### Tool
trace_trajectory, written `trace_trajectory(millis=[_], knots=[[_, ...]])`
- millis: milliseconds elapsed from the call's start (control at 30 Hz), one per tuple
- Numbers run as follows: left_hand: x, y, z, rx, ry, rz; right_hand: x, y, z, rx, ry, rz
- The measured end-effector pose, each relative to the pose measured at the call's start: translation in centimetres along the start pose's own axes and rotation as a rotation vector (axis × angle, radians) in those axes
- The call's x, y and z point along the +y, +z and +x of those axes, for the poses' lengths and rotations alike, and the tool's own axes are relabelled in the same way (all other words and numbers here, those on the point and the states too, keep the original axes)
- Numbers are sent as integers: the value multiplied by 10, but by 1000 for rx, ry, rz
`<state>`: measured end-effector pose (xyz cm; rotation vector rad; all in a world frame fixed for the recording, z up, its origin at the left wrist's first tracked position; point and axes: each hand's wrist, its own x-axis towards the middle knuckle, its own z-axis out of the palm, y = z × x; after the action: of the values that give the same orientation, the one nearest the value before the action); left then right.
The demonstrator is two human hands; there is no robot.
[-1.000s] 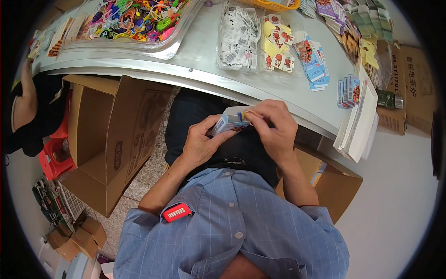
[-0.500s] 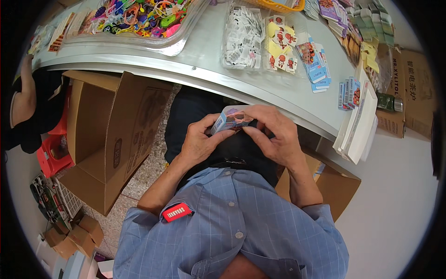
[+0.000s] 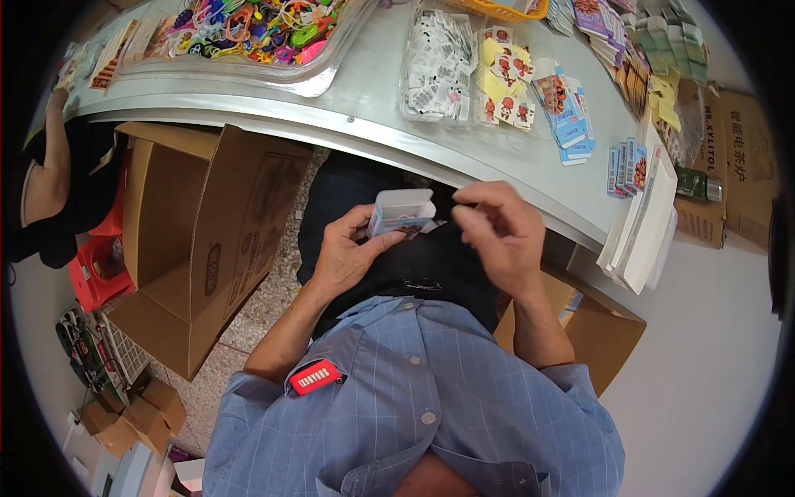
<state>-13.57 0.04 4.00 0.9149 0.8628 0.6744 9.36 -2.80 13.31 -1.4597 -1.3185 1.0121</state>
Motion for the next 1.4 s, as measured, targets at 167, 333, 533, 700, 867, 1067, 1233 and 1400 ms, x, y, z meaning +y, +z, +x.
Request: trace_trajectory(millis=[167, 333, 533, 700, 867, 1067, 1233, 1400], knots=[[-1, -19, -12, -3, -7, 71, 33, 16, 7, -182, 529, 522], [-4, -30, -23, -30, -128, 108, 72, 53, -3, -344, 599, 644], [-2, -36, -29, -27, -145, -182, 89, 72, 0, -297, 627, 708], [5, -41, -19, 87, -280, -388, 88, 79, 3, -237, 620, 663], [2, -53, -15, 44, -350, -469, 89, 85, 2, -304, 609, 711], [4, -48, -15, 148, -30, 170, 104, 83, -2, -288, 322, 718], [5, -51, -15, 134, 403, 580, 102, 79, 1, -336, 269, 665], [16, -51, -14, 98, 239, 467, 92, 75, 5, -348, 308, 599]])
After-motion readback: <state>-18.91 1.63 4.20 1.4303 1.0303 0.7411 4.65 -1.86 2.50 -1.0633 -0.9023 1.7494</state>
